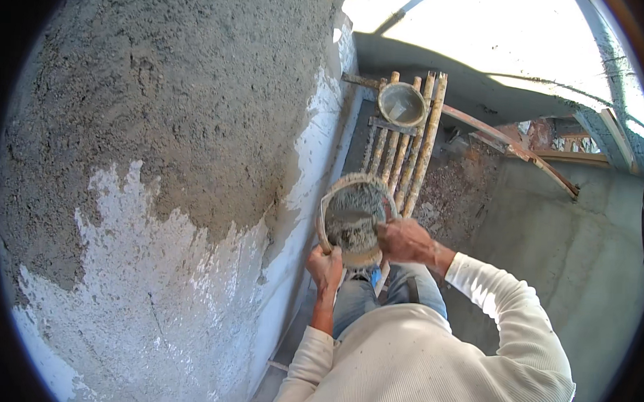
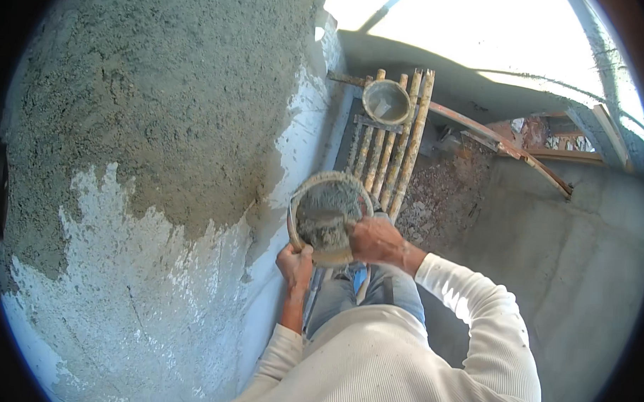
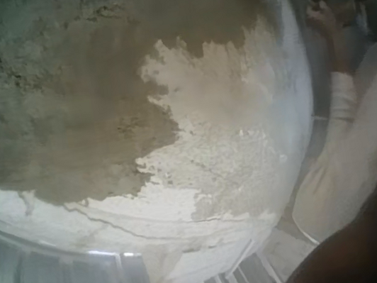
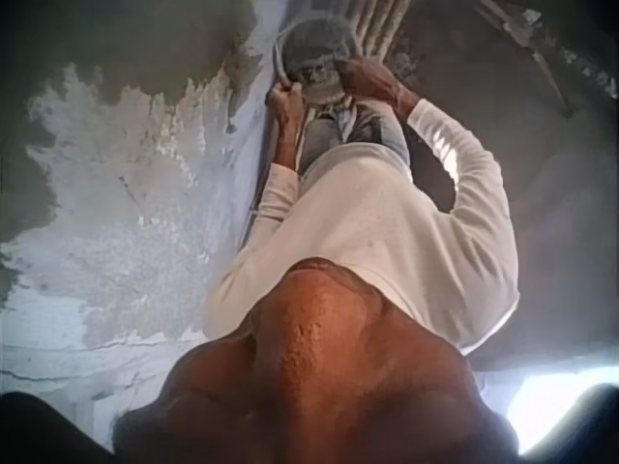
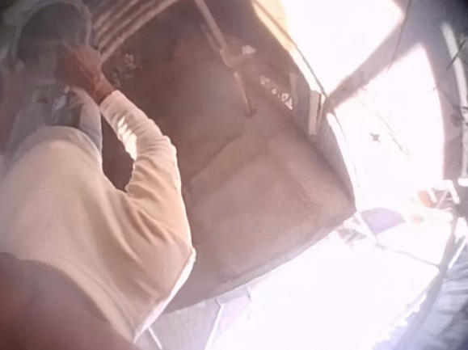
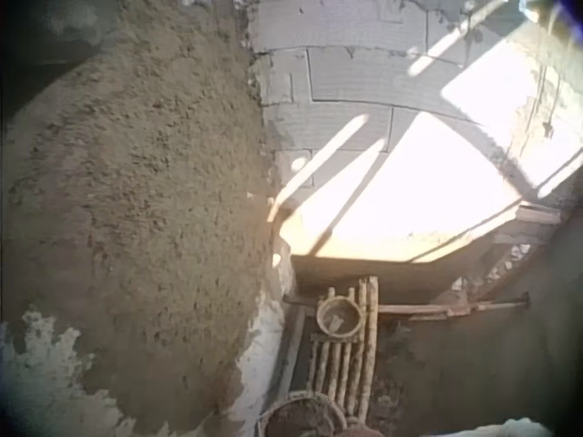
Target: The person scoops mortar from a container and applies it to a wall using a trowel. Then, the person picks up a wooden board and presses it against the plastered wall.
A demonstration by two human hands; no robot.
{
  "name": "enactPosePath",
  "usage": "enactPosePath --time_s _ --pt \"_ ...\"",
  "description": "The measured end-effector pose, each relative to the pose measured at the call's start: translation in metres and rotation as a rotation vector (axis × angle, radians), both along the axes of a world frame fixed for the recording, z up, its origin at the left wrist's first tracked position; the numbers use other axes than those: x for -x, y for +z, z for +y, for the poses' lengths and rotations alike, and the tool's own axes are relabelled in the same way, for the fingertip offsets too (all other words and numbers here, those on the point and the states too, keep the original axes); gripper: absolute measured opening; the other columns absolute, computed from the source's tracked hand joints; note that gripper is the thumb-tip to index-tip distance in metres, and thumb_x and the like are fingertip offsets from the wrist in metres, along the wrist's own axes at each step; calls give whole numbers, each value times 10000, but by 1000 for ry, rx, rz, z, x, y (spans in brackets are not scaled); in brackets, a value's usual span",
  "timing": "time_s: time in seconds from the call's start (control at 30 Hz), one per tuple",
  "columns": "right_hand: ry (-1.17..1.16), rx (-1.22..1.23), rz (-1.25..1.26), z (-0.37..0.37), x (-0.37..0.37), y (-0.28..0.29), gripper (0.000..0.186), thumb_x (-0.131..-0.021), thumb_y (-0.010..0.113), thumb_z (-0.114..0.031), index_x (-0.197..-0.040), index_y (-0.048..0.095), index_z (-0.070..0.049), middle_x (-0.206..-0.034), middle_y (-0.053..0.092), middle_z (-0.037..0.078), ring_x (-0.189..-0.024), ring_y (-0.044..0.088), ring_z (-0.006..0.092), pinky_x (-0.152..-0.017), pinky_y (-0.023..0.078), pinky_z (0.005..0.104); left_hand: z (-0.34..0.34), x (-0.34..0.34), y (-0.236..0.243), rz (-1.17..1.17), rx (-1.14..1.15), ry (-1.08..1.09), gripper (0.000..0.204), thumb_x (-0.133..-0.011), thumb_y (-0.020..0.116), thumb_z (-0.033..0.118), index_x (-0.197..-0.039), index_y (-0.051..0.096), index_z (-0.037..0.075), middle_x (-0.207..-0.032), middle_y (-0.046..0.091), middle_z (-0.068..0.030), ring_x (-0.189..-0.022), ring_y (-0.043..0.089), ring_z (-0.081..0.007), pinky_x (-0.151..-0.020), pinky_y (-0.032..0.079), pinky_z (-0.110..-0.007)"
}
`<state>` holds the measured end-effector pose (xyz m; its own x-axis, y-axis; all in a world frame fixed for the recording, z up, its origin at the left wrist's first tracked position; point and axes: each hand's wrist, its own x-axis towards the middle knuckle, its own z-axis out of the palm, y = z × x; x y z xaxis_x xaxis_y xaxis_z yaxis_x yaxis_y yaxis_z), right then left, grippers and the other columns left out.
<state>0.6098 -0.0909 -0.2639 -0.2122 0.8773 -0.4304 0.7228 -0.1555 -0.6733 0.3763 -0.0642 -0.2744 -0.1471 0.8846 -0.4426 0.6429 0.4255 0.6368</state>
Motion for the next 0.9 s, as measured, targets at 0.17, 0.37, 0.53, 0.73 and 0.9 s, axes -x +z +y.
enactPosePath --time_s 0.17,0.37,0.53,0.73,0.9 --pt "-393 62 211 1 -20 -37 286 -880 652 -225 -855 657 60 -735 662 252 -692 678 450 -666 546 519 25 -44 39 -99 -17 -107 149 -796 707 105 -856 721 -30 -779 730 -138 -711 689 -238 -720 539 -402" --pt "-600 513 806 20 -25 35 326 -973 632 -278 -848 656 22 -685 585 25 -582 568 120 -540 466 329 30 -45 29 -318 21 144 121 -825 701 36 -920 737 -30 -900 733 -37 -812 644 -128 -797 514 -306" --pt "-611 422 791 13 -9 47 306 -965 630 -270 -868 654 20 -662 562 27 -555 565 133 -488 452 334 28 -37 42 -470 135 309 234 -809 683 -25 -1031 748 -60 -1020 747 -65 -904 674 -151 -902 514 -299" --pt "-581 409 730 10 17 81 273 -998 612 -207 -804 604 -14 -630 571 28 -522 546 120 -501 438 307 13 7 29 -542 154 431 281 -799 700 -13 -1078 714 -49 -1016 723 -72 -922 700 -187 -845 545 -318" --pt "-808 563 1265 26 46 40 188 -1004 627 -189 -967 650 -6 -713 638 70 -540 604 152 -496 486 295 -2 42 -9 -531 167 549 273 -803 683 -12 -1074 697 -43 -1035 709 -71 -849 697 -194 -737 562 -325"
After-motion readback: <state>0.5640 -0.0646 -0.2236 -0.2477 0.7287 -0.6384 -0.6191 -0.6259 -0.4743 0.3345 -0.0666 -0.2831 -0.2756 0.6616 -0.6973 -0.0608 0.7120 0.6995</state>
